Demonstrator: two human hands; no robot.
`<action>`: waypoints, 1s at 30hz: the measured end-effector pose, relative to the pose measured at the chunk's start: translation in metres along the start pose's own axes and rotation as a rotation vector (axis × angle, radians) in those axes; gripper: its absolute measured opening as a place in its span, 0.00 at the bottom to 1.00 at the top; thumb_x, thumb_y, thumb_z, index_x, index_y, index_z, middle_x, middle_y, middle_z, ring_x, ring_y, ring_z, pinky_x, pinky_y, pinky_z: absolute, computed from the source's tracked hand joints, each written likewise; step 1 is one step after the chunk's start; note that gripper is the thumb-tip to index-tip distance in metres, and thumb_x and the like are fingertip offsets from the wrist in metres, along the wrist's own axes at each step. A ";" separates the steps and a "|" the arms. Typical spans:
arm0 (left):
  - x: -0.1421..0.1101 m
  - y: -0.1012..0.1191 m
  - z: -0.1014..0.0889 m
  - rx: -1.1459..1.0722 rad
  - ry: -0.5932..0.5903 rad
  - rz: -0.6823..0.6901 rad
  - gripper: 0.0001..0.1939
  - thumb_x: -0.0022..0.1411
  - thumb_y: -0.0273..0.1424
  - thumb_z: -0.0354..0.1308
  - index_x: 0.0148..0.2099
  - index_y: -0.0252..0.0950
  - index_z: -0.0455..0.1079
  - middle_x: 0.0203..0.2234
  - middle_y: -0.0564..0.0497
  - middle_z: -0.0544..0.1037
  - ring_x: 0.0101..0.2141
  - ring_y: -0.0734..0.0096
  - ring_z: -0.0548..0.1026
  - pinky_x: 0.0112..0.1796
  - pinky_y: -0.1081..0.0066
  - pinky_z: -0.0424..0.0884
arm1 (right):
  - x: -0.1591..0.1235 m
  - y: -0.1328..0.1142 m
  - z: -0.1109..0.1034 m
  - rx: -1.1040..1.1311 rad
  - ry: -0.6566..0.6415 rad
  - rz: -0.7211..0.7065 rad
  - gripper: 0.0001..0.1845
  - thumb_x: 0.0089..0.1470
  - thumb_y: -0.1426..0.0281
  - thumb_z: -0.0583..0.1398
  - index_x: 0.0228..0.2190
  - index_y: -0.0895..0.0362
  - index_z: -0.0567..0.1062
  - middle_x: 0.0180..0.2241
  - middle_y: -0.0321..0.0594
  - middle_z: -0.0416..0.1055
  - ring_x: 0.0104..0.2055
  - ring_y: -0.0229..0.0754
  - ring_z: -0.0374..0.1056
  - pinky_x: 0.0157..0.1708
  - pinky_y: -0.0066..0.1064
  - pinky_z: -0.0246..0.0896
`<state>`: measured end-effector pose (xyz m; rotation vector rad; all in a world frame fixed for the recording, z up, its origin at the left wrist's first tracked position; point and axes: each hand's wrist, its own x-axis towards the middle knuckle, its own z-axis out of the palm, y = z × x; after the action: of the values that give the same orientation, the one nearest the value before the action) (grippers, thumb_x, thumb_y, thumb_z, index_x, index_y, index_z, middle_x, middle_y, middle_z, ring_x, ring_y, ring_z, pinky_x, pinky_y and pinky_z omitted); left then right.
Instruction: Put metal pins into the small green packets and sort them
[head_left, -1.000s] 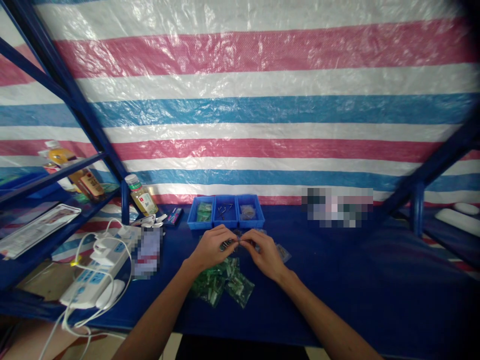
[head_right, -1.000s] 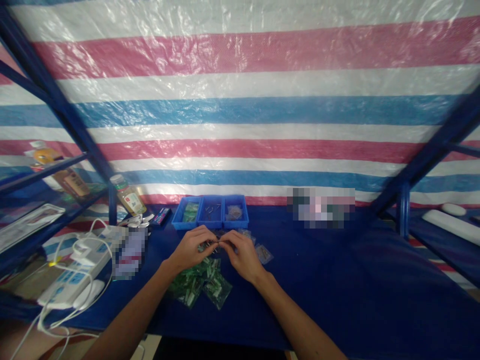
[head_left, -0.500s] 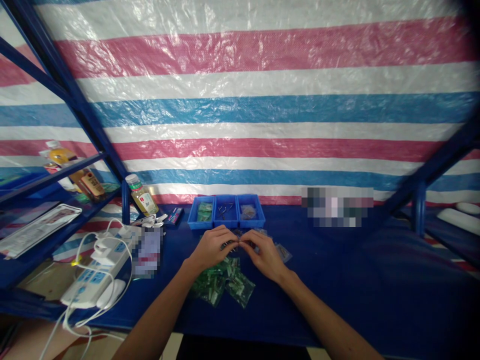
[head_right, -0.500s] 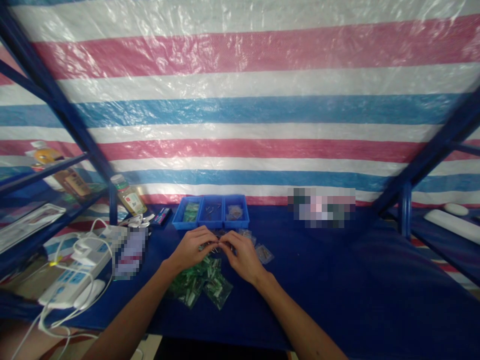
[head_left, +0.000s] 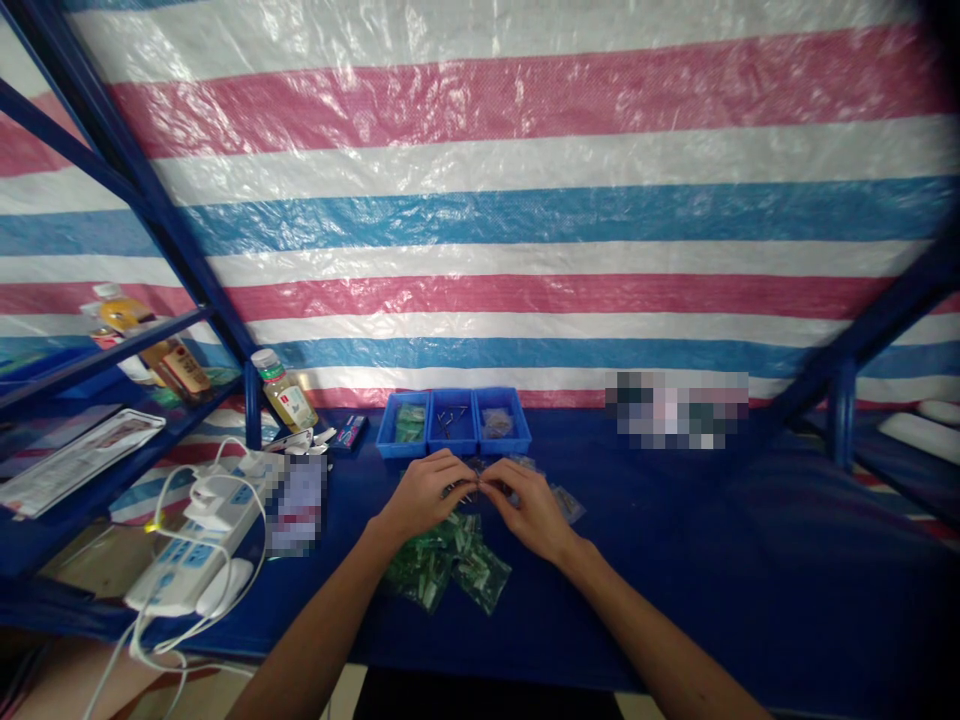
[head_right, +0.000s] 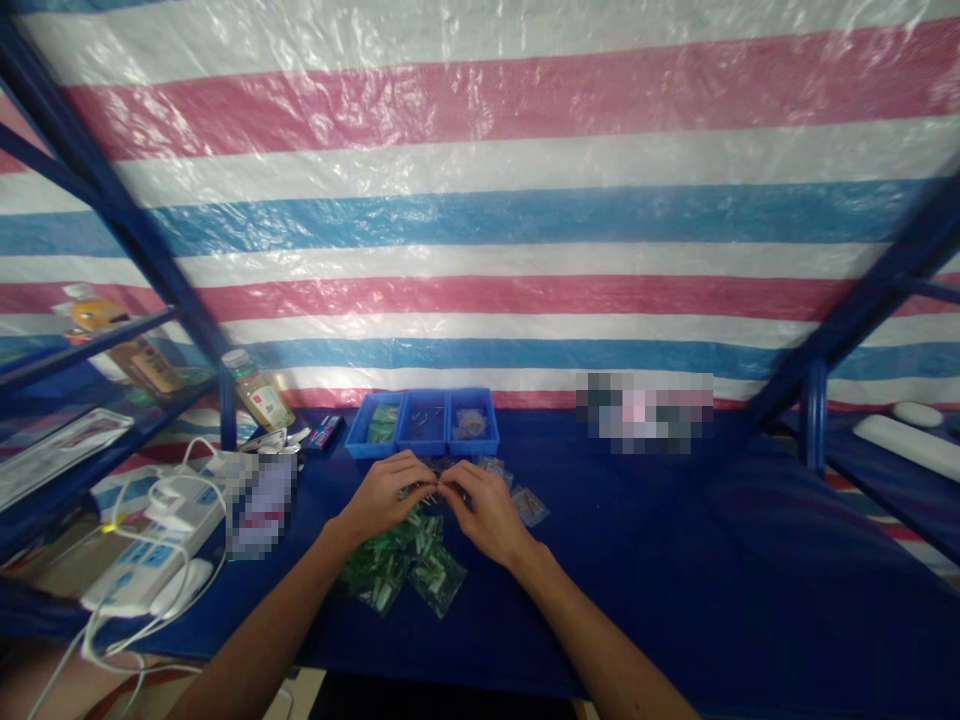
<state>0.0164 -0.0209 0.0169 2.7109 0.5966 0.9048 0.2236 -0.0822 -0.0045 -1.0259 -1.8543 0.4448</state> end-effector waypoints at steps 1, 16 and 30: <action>0.000 0.000 0.000 -0.001 0.001 -0.004 0.07 0.71 0.31 0.58 0.42 0.35 0.76 0.37 0.47 0.82 0.39 0.65 0.76 0.42 0.65 0.72 | 0.000 0.001 0.000 -0.002 -0.001 -0.006 0.08 0.68 0.69 0.57 0.37 0.53 0.76 0.33 0.39 0.74 0.34 0.43 0.71 0.37 0.32 0.64; -0.002 0.003 -0.001 -0.040 0.042 -0.150 0.07 0.70 0.33 0.59 0.43 0.35 0.74 0.35 0.49 0.79 0.35 0.69 0.76 0.38 0.70 0.71 | -0.005 0.010 0.008 0.016 0.100 0.078 0.07 0.67 0.65 0.57 0.44 0.53 0.72 0.34 0.39 0.77 0.31 0.43 0.72 0.33 0.32 0.67; -0.001 0.000 -0.001 -0.078 0.095 -0.057 0.12 0.72 0.28 0.54 0.53 0.37 0.77 0.39 0.46 0.82 0.41 0.64 0.76 0.44 0.63 0.73 | -0.002 0.018 0.006 -0.061 0.101 0.013 0.10 0.64 0.75 0.56 0.44 0.52 0.74 0.44 0.43 0.71 0.35 0.41 0.70 0.37 0.33 0.68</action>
<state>0.0153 -0.0216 0.0168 2.5810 0.6396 1.0244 0.2270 -0.0726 -0.0212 -1.0827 -1.7819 0.3395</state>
